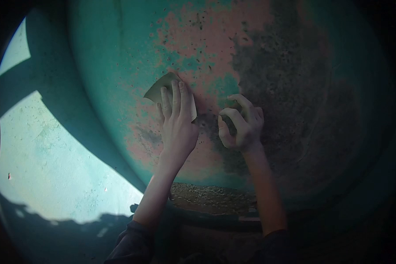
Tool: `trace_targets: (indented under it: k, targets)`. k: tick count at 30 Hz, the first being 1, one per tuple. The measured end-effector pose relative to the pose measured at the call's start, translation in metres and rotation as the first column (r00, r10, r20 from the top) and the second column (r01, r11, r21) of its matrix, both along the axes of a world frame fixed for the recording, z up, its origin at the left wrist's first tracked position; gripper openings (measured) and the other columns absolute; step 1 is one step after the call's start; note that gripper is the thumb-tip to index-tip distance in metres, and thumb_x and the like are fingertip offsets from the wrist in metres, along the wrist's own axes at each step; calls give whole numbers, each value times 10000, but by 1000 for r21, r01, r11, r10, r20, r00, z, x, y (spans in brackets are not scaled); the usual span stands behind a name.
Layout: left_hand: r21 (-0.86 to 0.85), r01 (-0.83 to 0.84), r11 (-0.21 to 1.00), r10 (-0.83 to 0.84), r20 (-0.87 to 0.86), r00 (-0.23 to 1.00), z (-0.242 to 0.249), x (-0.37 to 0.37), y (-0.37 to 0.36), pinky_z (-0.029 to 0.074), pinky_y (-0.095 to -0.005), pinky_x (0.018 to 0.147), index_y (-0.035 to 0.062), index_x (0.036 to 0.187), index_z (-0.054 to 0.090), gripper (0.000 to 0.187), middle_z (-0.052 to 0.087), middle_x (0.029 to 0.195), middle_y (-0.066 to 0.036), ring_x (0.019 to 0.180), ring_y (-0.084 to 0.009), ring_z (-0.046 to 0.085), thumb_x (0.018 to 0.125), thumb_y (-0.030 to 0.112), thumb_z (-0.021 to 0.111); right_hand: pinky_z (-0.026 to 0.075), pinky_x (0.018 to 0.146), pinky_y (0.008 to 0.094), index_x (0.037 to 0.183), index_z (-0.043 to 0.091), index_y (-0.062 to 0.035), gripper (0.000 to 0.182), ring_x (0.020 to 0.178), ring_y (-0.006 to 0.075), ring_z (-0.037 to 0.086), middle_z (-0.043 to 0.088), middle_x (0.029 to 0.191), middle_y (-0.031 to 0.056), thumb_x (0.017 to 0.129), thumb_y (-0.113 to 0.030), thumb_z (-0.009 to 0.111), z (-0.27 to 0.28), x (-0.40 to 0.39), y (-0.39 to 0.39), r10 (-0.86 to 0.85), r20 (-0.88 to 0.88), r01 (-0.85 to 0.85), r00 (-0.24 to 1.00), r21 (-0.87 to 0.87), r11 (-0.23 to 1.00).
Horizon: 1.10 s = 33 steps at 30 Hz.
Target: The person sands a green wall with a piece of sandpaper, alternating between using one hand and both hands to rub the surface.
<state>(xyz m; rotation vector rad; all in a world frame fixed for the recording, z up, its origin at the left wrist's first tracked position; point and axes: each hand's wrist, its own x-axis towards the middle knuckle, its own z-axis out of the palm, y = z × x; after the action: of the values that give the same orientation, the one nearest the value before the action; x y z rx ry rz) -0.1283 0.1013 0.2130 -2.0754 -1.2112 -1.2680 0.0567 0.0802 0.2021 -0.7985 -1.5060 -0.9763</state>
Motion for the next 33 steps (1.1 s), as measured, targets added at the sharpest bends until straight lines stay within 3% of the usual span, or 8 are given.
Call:
trace_targets:
  k: [5,9,11,17,20,22,26,33]
  targets:
    - [-79,22,997,-25,-30,999,-29,5,-5,206,-644,1195,58,1617,205,800,219,1676,-156,1538,-455,156,915,104,588,412,750,323,844,700,-161,156,891,185,660,662,1188,63,700,-219,715,-2,0,1,-4,-13,4,1000,5,1000]
    - [-55,-47,997,44,-48,998,10,1,-3,199,-641,1199,54,1619,196,798,216,1675,-167,1541,-449,153,915,83,572,409,746,320,837,700,-164,150,883,179,661,662,1186,63,698,-218,719,1,0,0,-15,3,15,1000,16,1000]
    - [-13,57,998,-57,13,998,19,1,-2,182,-639,1204,51,1619,196,791,211,1675,-178,1542,-450,153,910,60,547,408,746,320,837,700,-166,149,885,178,661,661,1187,63,699,-218,720,-3,-1,-1,-11,2,11,1000,4,1000]
    - [-105,68,992,-69,-3,998,-39,0,-1,206,-636,1198,44,1616,202,779,203,1670,-207,1535,-458,164,900,25,508,407,751,318,847,702,-174,154,886,187,660,662,1186,64,700,-209,727,-3,-2,-1,-24,-8,24,1000,11,1000]
    - [14,96,995,-96,84,992,32,-12,12,205,-641,1196,40,1616,196,790,200,1665,-225,1530,-470,163,883,10,489,412,763,322,854,701,-168,157,905,190,660,664,1188,69,705,-210,726,-2,-2,2,-25,-17,26,1000,27,999]
    - [105,133,985,-146,120,982,44,-11,16,197,-640,1200,26,1612,199,781,203,1664,-223,1528,-478,160,899,47,517,414,774,326,858,700,-166,156,928,194,659,666,1192,73,714,-221,723,-3,-2,1,-25,-23,26,999,13,1000]
    - [-117,144,983,-142,28,989,-37,6,-5,186,-631,1207,20,1608,208,797,219,1663,-211,1530,-479,152,887,48,549,414,778,328,855,702,-165,153,948,200,658,665,1198,74,718,-231,719,-4,-2,1,-24,-22,25,999,24,999]
    - [103,184,978,-192,75,979,40,4,6,189,-631,1203,30,1605,226,764,230,1660,-209,1530,-477,158,901,38,524,418,781,330,862,708,-160,163,966,207,659,663,1208,80,716,-234,712,-3,0,2,-20,-8,20,1000,6,1000]
